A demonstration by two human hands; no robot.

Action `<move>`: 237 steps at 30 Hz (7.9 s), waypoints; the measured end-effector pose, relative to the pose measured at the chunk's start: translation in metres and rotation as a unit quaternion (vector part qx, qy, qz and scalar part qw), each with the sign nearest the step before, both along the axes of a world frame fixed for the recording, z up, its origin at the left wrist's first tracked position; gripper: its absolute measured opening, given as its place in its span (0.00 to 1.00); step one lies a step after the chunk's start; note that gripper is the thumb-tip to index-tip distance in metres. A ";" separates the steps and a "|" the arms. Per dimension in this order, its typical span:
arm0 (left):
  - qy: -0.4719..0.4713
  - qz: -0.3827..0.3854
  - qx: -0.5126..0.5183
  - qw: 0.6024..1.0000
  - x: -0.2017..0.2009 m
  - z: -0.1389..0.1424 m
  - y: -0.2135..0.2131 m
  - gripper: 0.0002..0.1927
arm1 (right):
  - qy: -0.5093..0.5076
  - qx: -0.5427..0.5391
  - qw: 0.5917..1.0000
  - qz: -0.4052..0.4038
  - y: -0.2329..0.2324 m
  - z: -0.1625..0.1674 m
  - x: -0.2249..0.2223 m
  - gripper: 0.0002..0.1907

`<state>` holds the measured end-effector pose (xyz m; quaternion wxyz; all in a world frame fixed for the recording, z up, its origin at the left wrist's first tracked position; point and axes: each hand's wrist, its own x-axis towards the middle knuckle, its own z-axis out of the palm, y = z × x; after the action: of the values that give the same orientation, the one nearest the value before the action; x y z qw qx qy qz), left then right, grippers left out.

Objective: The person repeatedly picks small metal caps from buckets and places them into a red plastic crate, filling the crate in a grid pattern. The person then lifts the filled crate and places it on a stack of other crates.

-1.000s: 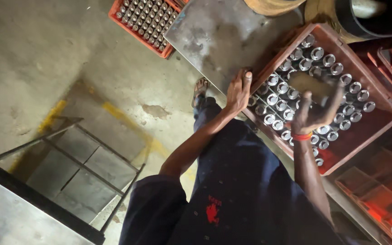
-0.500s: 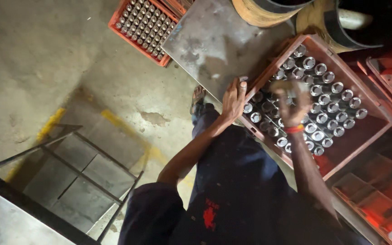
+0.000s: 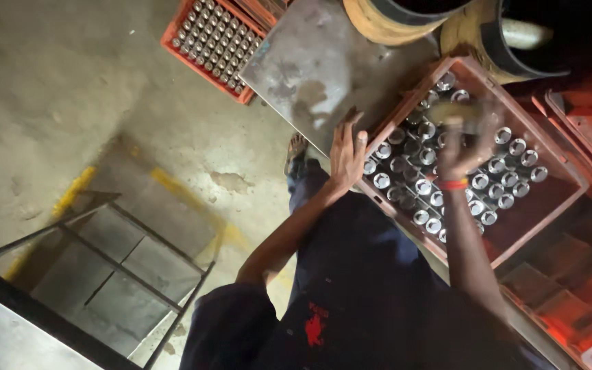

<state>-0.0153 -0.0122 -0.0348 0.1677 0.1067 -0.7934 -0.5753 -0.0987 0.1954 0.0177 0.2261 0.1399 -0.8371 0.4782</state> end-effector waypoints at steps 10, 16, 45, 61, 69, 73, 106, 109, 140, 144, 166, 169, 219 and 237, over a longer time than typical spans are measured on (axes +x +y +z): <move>-0.016 0.012 0.010 1.000 0.001 0.002 0.001 0.30 | 0.009 0.108 0.994 0.028 0.005 -0.013 -0.033 0.30; -0.013 0.015 0.011 1.000 0.002 0.001 0.001 0.28 | 0.037 -0.023 0.998 -0.049 0.018 -0.030 -0.044 0.28; -0.012 0.014 -0.014 1.000 0.000 -0.006 0.003 0.26 | 0.066 0.052 0.994 -0.068 0.019 0.019 -0.070 0.25; -0.021 0.012 -0.033 0.999 -0.003 -0.004 0.000 0.27 | -0.019 0.050 0.999 0.000 0.046 -0.012 -0.001 0.25; -0.014 0.079 -0.117 0.990 0.007 0.015 0.011 0.25 | -0.082 0.131 0.988 0.010 0.109 0.007 0.100 0.28; 0.008 0.081 -0.222 0.972 0.043 0.036 0.054 0.22 | -0.120 0.043 0.991 -0.032 0.137 0.015 0.147 0.26; 0.037 -0.055 -0.053 0.996 0.095 0.054 0.217 0.23 | -0.132 -0.069 0.989 -0.008 0.177 0.024 0.145 0.33; -0.159 -0.159 0.106 0.969 0.054 0.038 0.204 0.24 | -0.117 -0.029 0.993 0.001 0.167 0.025 0.127 0.33; -0.164 -0.261 -0.216 0.927 -0.085 0.038 0.019 0.37 | -0.535 -0.038 0.760 -0.366 0.200 -0.020 0.117 0.40; -0.264 -0.205 -0.122 0.935 -0.104 -0.012 0.004 0.36 | -0.555 -0.049 0.759 -0.336 0.208 -0.018 0.112 0.41; -0.340 -0.168 0.109 0.919 -0.119 -0.044 0.050 0.29 | -0.562 -0.094 0.758 -0.317 0.210 -0.058 0.198 0.31; -0.338 -0.151 0.136 0.919 -0.072 -0.038 0.022 0.29 | -0.556 -0.022 0.775 -0.299 0.223 -0.016 0.184 0.31; -0.077 -0.319 0.230 0.916 0.071 0.070 0.509 0.29 | -0.159 0.025 0.730 -0.664 0.533 0.133 0.390 0.24; -0.086 -0.455 0.134 0.876 0.114 0.006 0.490 0.34 | -0.069 -0.012 0.769 -0.635 0.494 0.003 0.363 0.23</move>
<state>0.0991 0.4781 -0.0286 -0.1979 -0.1957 -0.6810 -0.6773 0.2645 0.6899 0.0210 0.4217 -0.4593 -0.7427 0.2440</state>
